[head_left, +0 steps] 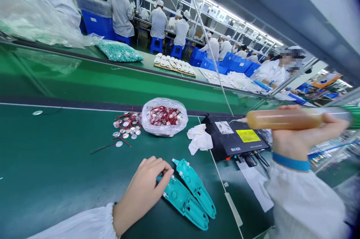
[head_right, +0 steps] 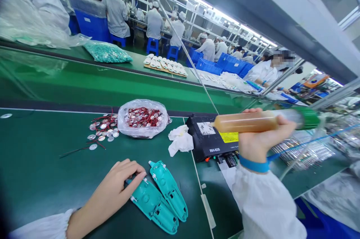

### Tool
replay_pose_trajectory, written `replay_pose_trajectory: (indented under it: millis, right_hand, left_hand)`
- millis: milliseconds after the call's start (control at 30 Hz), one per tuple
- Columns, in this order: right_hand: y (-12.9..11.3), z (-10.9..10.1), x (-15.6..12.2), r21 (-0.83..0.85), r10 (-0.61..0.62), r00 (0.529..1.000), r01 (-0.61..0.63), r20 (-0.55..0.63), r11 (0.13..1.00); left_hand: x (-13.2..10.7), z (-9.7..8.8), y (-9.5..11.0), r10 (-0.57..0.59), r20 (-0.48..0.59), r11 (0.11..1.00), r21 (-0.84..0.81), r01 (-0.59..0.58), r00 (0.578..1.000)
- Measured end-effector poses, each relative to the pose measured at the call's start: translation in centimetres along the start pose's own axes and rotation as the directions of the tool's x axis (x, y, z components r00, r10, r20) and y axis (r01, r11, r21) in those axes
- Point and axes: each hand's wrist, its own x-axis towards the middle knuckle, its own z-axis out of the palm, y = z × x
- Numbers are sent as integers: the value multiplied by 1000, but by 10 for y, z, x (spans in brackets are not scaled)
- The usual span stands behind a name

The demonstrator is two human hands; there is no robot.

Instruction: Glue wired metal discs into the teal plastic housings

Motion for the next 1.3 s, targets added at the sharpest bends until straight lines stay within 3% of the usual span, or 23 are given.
replay_pose_trajectory:
  millis: [167, 500, 767, 867, 967, 1133, 1300]
  right_hand:
    - [37, -12, -19, 21, 51, 998, -50, -46, 999]
    - [69, -19, -40, -24, 16, 999, -15, 29, 1000]
    - [72, -18, -57, -37, -173, 969, 183, 178, 982]
    - [69, -15, -63, -19, -240, 944, 251, 226, 968]
    - [68, -14, -69, -7, -256, 932, 266, 257, 964]
    - [65, -19, -76, 30, -247, 927, 249, 281, 968]
    - [67, -23, -83, 41, -217, 927, 215, 307, 976]
  left_hand:
    - [1, 1, -2, 11, 25, 1000, 14, -11, 1000]
    - [2, 2, -7, 4, 45, 1000, 19, -5, 999]
    - [2, -8, -4, -23, 4, 998, -58, 23, 1000]
    - [20, -17, 1, -11, -34, 999, -53, 9, 999]
    - [53, -18, 13, 14, 51, 997, 71, -18, 999]
    - [105, 1, 32, 15, 123, 993, 114, -29, 992]
    - [117, 14, 35, 0, 117, 993, 121, -14, 993]
